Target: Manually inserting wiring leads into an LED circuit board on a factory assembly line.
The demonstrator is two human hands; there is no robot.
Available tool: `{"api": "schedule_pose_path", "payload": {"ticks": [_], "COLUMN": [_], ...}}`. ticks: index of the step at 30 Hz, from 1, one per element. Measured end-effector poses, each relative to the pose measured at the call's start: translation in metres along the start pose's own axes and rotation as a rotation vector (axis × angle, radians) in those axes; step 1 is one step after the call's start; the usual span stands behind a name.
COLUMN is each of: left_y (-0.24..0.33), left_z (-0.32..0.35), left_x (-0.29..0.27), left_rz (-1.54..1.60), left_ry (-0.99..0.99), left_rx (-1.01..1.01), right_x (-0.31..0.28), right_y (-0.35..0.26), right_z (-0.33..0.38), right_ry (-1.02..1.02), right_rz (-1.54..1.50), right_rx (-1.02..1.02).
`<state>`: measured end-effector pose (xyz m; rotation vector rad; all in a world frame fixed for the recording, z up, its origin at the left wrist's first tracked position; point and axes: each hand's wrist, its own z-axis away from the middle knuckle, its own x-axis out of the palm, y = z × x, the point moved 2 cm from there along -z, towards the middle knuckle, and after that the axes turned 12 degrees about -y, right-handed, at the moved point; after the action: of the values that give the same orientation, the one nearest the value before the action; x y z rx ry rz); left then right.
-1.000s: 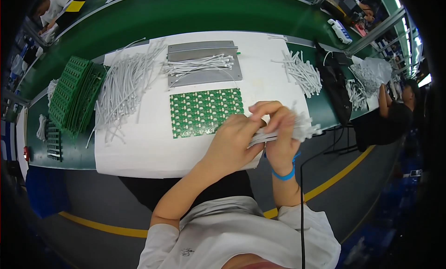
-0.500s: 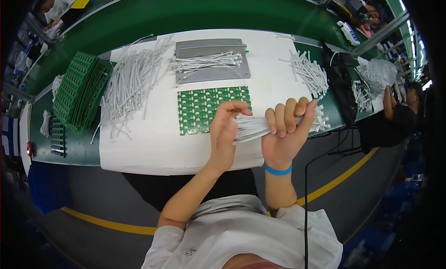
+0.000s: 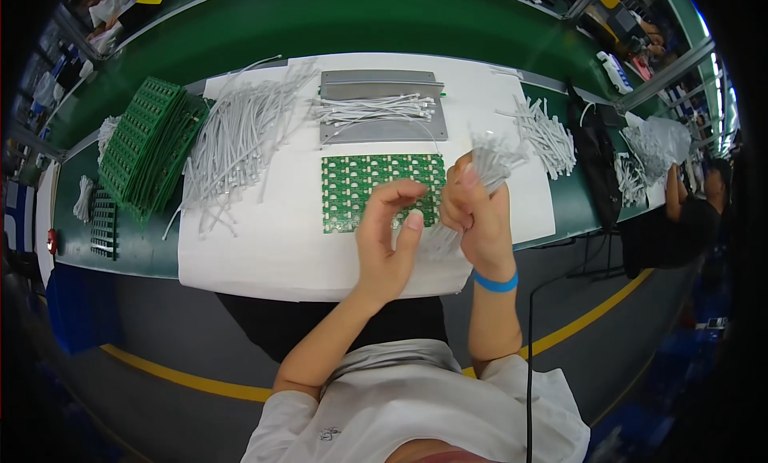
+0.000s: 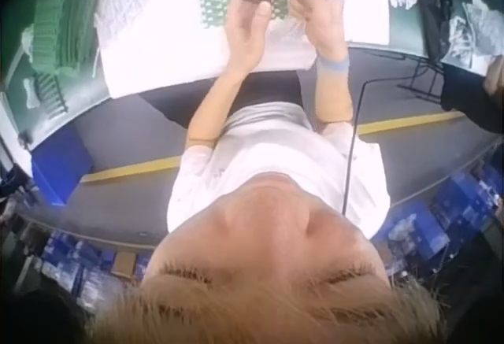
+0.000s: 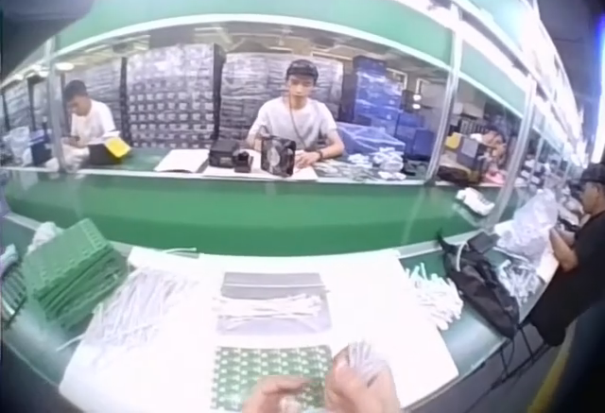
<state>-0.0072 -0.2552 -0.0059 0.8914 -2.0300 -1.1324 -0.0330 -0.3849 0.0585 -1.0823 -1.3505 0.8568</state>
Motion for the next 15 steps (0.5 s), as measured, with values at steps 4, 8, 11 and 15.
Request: {"api": "schedule_pose_path", "payload": {"ticks": [4,8,11,15], "left_y": [0.031,0.033,0.022,0.025], "left_z": [-0.019,-0.024,-0.016,-0.015], "left_x": [-0.033,-0.059,-0.064,-0.064], "left_rz": [0.145,0.163,0.195,0.257], "left_ry": [-0.042,-0.097,-0.065,-0.021], "left_rx": [-0.085,-0.181,-0.201,-0.232], "right_x": [-0.003,0.006,0.006,0.008], "right_y": [0.011,0.015,0.022,0.026], "right_z": [0.000,0.002,0.003,0.003], "right_ry": [-0.186,-0.327,-0.368,-0.369], "right_rz": [-0.148,-0.206,0.034,0.143], "right_rx": [0.306,0.463,0.437,0.499]}}
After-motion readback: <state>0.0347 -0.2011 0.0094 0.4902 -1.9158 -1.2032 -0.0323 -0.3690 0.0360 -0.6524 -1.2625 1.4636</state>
